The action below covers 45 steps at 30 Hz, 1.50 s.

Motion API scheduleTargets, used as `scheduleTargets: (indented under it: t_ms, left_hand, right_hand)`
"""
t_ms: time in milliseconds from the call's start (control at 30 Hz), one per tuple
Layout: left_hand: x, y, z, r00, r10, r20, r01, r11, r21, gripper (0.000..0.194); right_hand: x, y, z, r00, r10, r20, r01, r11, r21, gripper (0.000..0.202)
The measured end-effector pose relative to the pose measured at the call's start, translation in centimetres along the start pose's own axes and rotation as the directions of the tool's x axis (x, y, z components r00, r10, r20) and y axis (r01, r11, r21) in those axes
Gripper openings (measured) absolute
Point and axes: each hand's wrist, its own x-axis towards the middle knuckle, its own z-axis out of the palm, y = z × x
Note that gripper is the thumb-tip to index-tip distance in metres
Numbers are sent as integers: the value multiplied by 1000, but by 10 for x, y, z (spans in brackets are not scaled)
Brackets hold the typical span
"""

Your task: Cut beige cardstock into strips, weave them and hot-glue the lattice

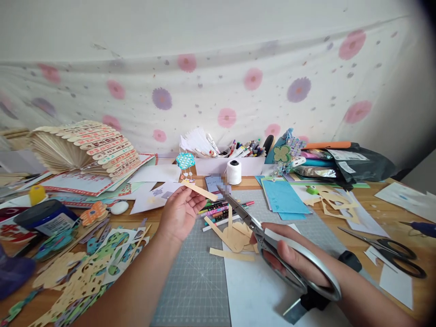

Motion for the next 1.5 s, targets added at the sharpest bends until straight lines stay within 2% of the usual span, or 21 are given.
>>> scheduleTargets:
  t_ms: [100,200,500,667,833,1300,1500]
  left_hand:
    - [3,1,-1,999,-23,-46,21,999,-45,8]
    - [3,2,-1,997,-39,-66,33,996,-83,14]
    - [2,3,2,998,-35,-46,28,990,-135,21]
    - [1,3,3,1000,-20,-18,17,991,-135,22]
    - [-2,3,6,1000,-14,9,15,992,-125,24]
    - [1,3,2,1000,0,-24,-3,990,-138,25]
    - [3,2,2,1000,3,2,-2,994,-112,24]
  right_hand:
    - [-2,-1,2,990,85,110,-98,988,118,73]
    - [-1,-1,3,985,106,138,-124,983,133,74]
    - [8,2,3,978,-37,204,-4,980,198,82]
    - [9,6,3,977,-53,208,11,980,197,86]
    - [7,12,5,978,-7,209,-47,967,252,85]
    - [4,8,3,973,10,231,-64,971,231,86]
    - [5,9,3,977,-6,212,-47,968,246,84]
